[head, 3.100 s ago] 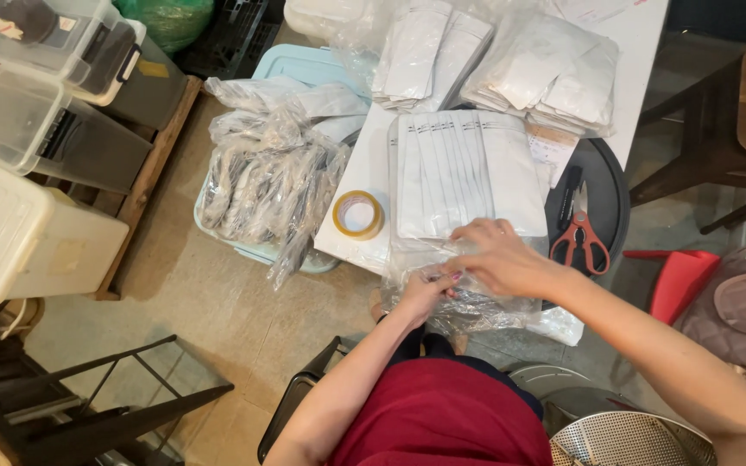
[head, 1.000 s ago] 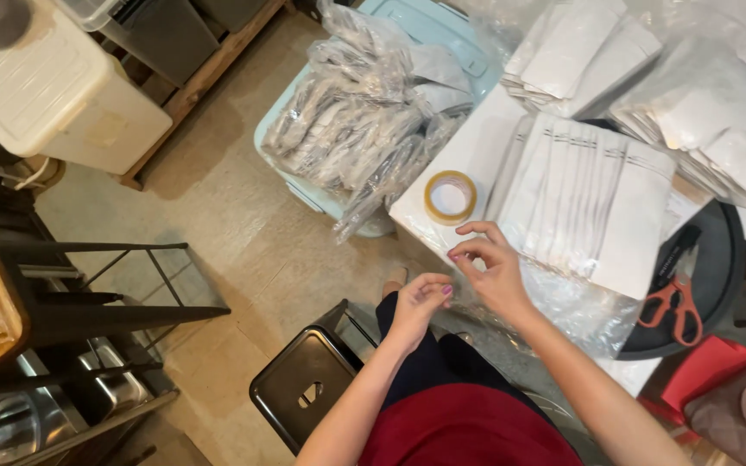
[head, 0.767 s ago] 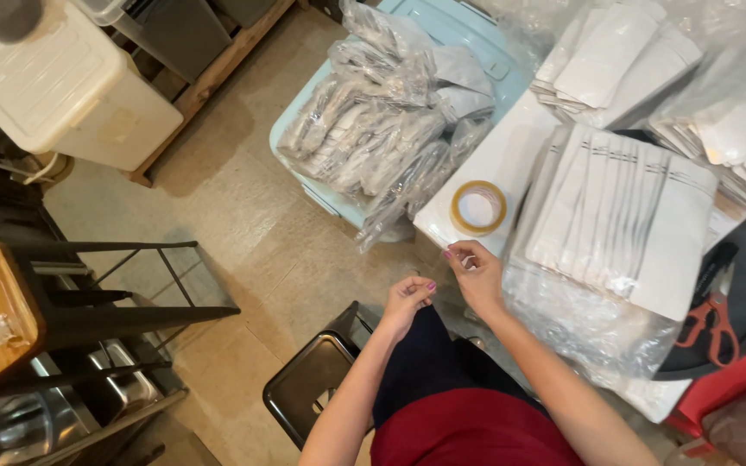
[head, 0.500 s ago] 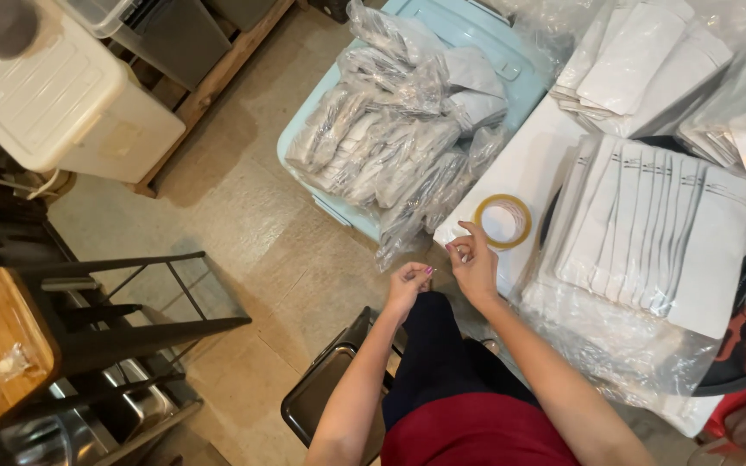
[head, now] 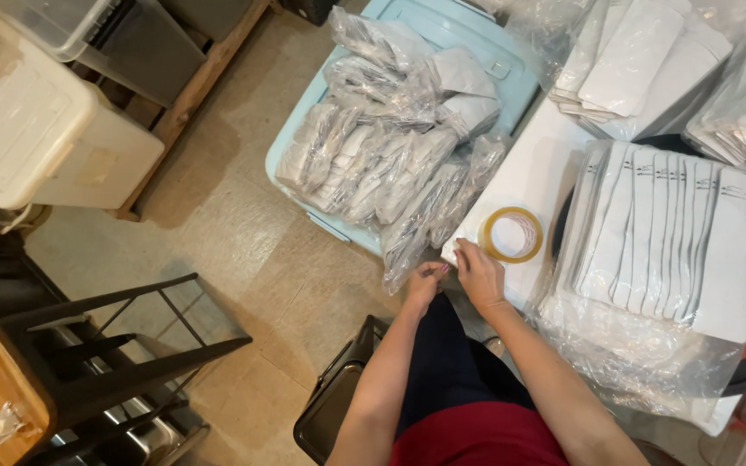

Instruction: Package paper packets into plastic sleeves and organize them on a work surface using hands and scissors.

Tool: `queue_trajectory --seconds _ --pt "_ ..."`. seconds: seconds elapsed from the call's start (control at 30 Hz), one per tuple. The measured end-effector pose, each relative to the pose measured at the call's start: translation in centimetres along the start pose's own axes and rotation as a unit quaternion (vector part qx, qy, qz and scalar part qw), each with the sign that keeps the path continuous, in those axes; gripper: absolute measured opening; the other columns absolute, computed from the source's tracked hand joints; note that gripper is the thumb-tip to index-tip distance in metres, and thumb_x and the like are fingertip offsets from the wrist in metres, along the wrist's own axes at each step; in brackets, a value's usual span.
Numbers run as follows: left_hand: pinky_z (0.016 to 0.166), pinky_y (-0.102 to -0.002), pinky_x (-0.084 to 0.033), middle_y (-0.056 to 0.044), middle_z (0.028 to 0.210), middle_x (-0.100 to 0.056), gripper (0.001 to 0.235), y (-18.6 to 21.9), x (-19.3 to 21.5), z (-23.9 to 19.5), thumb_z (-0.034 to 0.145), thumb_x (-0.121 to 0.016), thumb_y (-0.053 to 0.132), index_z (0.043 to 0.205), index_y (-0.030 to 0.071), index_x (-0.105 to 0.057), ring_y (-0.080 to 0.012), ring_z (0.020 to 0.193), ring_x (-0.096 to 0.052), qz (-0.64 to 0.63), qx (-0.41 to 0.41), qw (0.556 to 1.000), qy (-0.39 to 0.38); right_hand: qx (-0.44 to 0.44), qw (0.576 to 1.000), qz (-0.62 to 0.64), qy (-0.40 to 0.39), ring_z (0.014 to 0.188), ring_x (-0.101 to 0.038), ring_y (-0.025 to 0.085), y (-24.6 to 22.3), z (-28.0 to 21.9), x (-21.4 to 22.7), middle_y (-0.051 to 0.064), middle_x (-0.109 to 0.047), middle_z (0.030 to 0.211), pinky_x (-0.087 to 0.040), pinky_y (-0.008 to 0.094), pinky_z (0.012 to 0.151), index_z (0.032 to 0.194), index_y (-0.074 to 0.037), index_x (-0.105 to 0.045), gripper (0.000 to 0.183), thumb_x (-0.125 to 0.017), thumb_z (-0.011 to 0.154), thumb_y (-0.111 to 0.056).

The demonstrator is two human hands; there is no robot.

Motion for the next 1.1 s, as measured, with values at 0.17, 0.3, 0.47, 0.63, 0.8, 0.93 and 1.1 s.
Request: queue_trajectory --seconds 0.17,0.3,0.47,0.63,0.8,0.93,1.1 --pt "0.069 -0.027 -0.061 -0.003 0.087 -0.073 0.018 -0.1 0.2 0.1 0.088 -0.079 0.026 0.101 0.014 -0.079 -0.0126 0.08 -0.065 0.003 0.011 1.0 -0.011 0.006 1.0 0.001 -0.005 0.082 -0.074 0.022 -0.8 2.0 1.6 -0.001 -0.067 0.113 -0.062 0.033 0.064 0.125 -0.026 -0.066 0.04 -0.077 0.087 -0.03" --pt "0.07 -0.026 -0.061 -0.002 0.087 -0.075 0.021 -1.1 0.1 1.5 0.087 -0.083 0.029 0.102 0.016 -0.08 -0.011 0.08 -0.065 -0.001 0.005 1.0 -0.004 0.015 0.998 0.06 0.022 0.062 -0.067 0.017 -3.4 4.0 7.4 0.001 -0.067 0.111 -0.057 0.028 0.053 0.119 -0.02 -0.069 0.035 -0.078 0.085 -0.02" --pt "0.069 -0.022 -0.057 -0.001 0.087 -0.075 0.021 -0.9 -0.1 1.2 0.087 -0.083 0.028 0.103 0.014 -0.08 -0.0082 0.078 -0.061 -0.022 -0.01 1.0 0.006 -0.003 0.997 0.076 0.01 0.057 -0.066 0.015 -2.8 1.8 12.4 -0.004 -0.069 0.107 -0.053 0.027 0.05 0.113 -0.022 -0.071 0.031 -0.08 0.084 -0.02" --pt "0.062 -0.02 -0.057 -0.004 0.084 -0.077 0.024 -1.0 0.0 0.5 0.082 -0.089 0.025 0.1 0.012 -0.081 -0.0085 0.069 -0.064 -0.073 -0.009 0.996 0.059 -0.039 0.992 0.115 -0.017 0.058 -0.065 0.015 -1.3 -0.6 15.2 -0.004 -0.071 0.108 -0.053 0.028 0.053 0.111 -0.02 -0.073 0.03 -0.08 0.082 -0.013" --pt "0.065 -0.025 -0.059 -0.009 0.092 -0.073 0.057 -2.2 0.6 0.0 0.072 -0.099 0.03 0.115 0.003 -0.074 -0.0154 0.077 -0.069 -0.13 0.006 0.985 0.112 -0.061 0.981 0.182 -0.018 0.056 -0.066 0.02 -2.0 -1.2 18.4 0.002 -0.072 0.105 -0.053 0.031 0.051 0.108 -0.014 -0.073 0.026 -0.079 0.083 -0.007" --pt "0.078 -0.031 -0.054 -0.006 0.103 -0.076 0.043 -0.9 -0.2 -2.0 0.075 -0.09 0.029 0.109 0.007 -0.077 -0.0183 0.09 -0.069 -0.143 0.086 0.977 0.131 -0.029 0.976 0.206 -0.062 0.058 -0.058 0.011 -3.5 -0.6 20.8 0.01 -0.066 0.112 -0.052 0.023 0.06 0.11 -0.005 -0.068 0.018 -0.071 0.093 -0.007" --pt "0.067 -0.034 -0.051 -0.005 0.085 -0.064 0.045 -2.4 -0.8 -2.1 0.071 -0.093 0.035 0.106 0.01 -0.078 -0.0191 0.075 -0.057 -0.191 0.129 0.963 0.143 -0.01 0.972 0.22 -0.079 0.08 -0.069 0.017 -3.2 -1.6 22.8 0.014 -0.065 0.115 -0.062 0.023 0.066 0.113 -0.003 -0.065 0.023 -0.07 0.091 -0.002"
Point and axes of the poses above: each hand's wrist, its own z-axis towards the middle knuckle, its own x-axis out of the back of the hand, y = z × x, the point moved 9 cm from there along z, towards the middle knuckle
